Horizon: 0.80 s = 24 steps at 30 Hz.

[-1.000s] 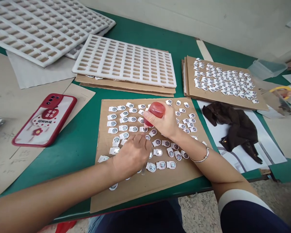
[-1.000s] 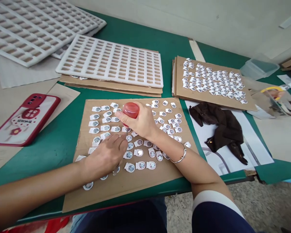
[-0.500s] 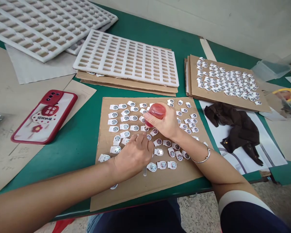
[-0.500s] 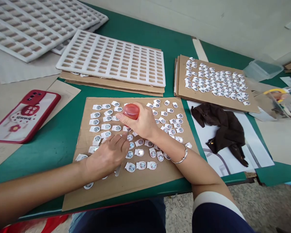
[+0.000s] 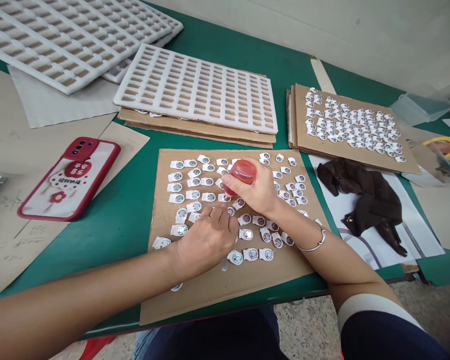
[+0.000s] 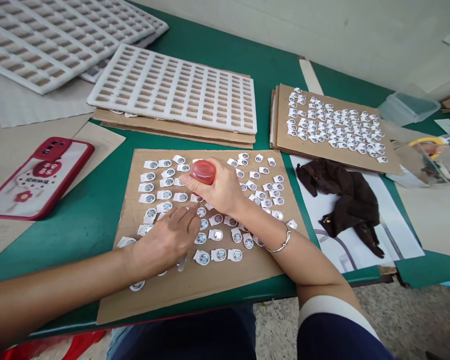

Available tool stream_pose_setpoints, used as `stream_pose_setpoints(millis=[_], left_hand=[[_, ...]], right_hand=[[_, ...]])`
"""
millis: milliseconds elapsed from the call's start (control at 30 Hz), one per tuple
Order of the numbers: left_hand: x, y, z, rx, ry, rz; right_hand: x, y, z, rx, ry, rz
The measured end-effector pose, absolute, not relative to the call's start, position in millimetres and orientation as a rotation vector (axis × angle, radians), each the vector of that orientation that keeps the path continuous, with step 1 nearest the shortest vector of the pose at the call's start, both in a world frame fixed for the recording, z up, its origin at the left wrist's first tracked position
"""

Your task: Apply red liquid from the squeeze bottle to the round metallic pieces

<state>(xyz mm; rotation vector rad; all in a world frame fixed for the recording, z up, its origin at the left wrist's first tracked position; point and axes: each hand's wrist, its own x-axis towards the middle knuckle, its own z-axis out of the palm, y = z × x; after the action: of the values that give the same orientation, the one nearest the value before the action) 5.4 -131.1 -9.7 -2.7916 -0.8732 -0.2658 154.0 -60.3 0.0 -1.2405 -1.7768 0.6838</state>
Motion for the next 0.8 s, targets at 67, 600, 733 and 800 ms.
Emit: stream_pose_setpoints(millis=[67,600,733,800], left_hand=[[5.4,-131.1,-10.0,-2.782,-0.874,-0.259],[6.9,-130.2,-11.5,-2.775,-0.862,-0.271],[6.3,-130.7,-11.0,-2.773,-0.864,-0.267],[5.8,-130.9,-11.0,-2.776,-0.867,-0.267]], right_hand=[[154.0,-60.2,-0.5,-1.242,-1.775,0.689],[153.7,-59.2,-2.6,-1.264,-1.769,0.715],[154.1,-59.0,-3.0,-1.25,-1.764,0.708],[154.0,-59.0,-2.8,-1.248,-1.76,0.699]])
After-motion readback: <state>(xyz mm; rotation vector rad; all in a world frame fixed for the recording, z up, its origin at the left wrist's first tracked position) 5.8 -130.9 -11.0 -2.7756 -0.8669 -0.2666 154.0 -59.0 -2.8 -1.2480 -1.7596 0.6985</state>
